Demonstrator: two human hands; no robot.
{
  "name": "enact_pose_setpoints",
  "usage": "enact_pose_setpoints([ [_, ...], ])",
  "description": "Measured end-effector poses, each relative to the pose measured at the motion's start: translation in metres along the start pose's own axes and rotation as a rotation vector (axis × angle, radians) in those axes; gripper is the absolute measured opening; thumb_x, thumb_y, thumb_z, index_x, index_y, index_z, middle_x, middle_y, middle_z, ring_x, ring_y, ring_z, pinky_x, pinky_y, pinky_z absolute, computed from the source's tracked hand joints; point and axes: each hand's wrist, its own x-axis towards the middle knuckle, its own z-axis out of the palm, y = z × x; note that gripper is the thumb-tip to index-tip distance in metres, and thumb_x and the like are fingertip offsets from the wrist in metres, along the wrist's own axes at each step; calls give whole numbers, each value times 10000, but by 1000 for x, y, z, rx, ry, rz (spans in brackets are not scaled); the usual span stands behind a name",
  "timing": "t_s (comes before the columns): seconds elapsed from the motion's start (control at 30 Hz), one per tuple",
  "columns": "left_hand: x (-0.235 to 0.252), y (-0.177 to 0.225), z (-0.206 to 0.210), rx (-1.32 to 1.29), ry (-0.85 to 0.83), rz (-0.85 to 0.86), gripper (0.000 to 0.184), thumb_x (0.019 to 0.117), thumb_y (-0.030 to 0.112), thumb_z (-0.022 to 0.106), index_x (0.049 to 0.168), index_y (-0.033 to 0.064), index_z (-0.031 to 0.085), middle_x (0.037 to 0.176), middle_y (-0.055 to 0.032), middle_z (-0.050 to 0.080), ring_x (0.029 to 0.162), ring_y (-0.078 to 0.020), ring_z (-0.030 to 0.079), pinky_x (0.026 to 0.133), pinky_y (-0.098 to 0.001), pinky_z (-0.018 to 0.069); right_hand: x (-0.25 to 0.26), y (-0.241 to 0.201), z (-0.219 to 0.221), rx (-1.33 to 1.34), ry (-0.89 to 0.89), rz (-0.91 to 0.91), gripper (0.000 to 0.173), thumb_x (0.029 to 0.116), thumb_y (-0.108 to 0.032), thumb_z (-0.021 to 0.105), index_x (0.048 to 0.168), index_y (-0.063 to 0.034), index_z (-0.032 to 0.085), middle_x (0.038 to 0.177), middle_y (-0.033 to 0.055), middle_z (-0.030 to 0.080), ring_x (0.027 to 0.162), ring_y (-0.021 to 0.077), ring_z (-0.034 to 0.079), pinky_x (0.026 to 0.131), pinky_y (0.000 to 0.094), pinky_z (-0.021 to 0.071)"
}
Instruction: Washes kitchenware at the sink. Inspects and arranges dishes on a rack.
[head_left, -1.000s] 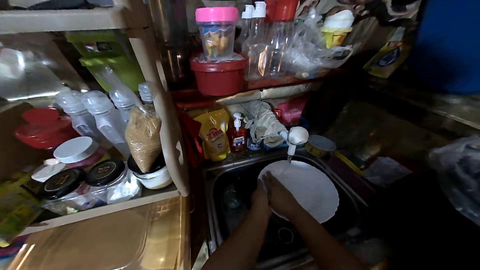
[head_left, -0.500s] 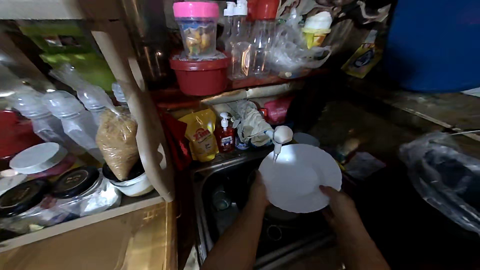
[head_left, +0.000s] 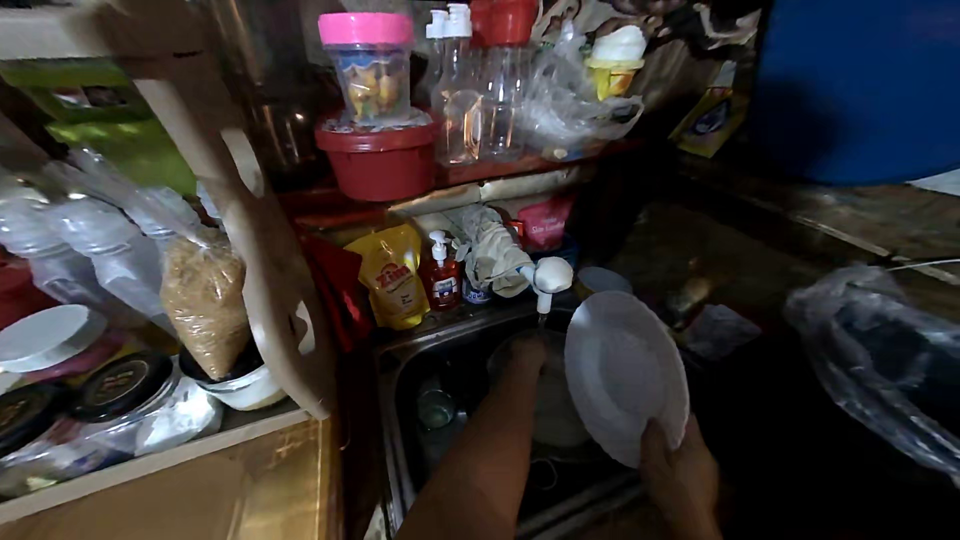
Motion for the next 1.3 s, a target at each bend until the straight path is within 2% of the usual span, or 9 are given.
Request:
enact_pose_setpoints([
  [0.07, 4, 5, -5, -238, -139, -111, 520, 1113, 483, 312, 1262, 73, 596, 896, -61, 635, 645, -128, 578, 576, -283, 498, -6, 15, 6, -81, -7, -175, 557, 1001, -25, 482, 1530, 106, 365, 1497, 328, 478, 1344, 453, 541, 1111, 521, 455],
  [0.2, 2, 19, -23, -405, -316, -130, 718, 1068, 625, 241, 1314, 33, 566, 1108, -162, 688, 929, -258, 680, 809, -439, 561, -14, 31, 9, -214, -150, -291, 647, 922, 78, 554, 1543, 74, 373, 1523, 311, 458, 1345, 471, 535, 1082, 566, 477],
  [0.33, -3, 19, -38, -140, -321, 13, 382, 1083, 355, 453, 1234, 34, 594, 994, -101, 638, 801, -169, 608, 721, -360, 539, -14, 45, 16, -290, -201, -378, 790, 779, 189, 622, 1529, 24, 438, 1531, 273, 469, 1350, 446, 540, 1046, 559, 512],
  [0.47, -1, 7, -46, -185, -258, 18, 348, 1074, 258, 507, 1304, 7, 578, 1106, -142, 654, 923, -197, 632, 826, -398, 542, -7, 68, 34, -345, -206, -514, 918, 678, 218, 629, 1539, -49, 455, 1574, 265, 417, 1425, 506, 425, 1122, 618, 426],
  [0.67, -14, -1, -42, -149, -19, 172, 504, 1101, 414, 433, 1363, 13, 589, 1297, -224, 625, 1179, -319, 601, 1009, -516, 481, -3, 69, 72, -229, -237, -548, 806, 898, -495, 577, 1560, -59, 433, 1635, 222, 341, 1498, 468, 324, 1182, 662, 291],
  [0.8, -23, -10, -34, -179, 101, 201, 556, 1108, 454, 373, 1356, 9, 596, 1306, -240, 623, 1202, -335, 599, 1027, -524, 473, -2, 24, 102, -205, -132, -603, 563, 1011, -339, 452, 1482, -45, 544, 1582, 161, 460, 1467, 440, 402, 1161, 682, 310],
  [0.97, -41, -20, -30, -290, 163, 185, 630, 1110, 481, 308, 1243, -44, 630, 1130, -238, 666, 1023, -303, 651, 914, -467, 533, 29, -26, 125, -210, -148, -577, 473, 986, -129, 515, 1448, -62, 590, 1546, 128, 516, 1458, 465, 402, 1144, 736, 283],
  [1.1, -48, -26, -43, -318, 209, 222, 599, 1111, 460, 333, 1245, -32, 647, 1173, -233, 672, 1085, -294, 652, 969, -473, 522, 74, -41, 134, -100, -134, -552, 404, 1002, -203, 548, 1383, -125, 659, 1485, 107, 580, 1444, 394, 447, 1155, 714, 284],
  [1.3, -52, -40, -41, -395, 281, 175, 591, 1116, 440, 334, 1239, -44, 650, 1199, -244, 664, 1109, -303, 646, 986, -475, 511, 101, -73, 129, -224, -374, -86, 517, 1058, -363, 515, 1485, -71, 535, 1585, 151, 449, 1493, 377, 351, 1215, 632, 177],
])
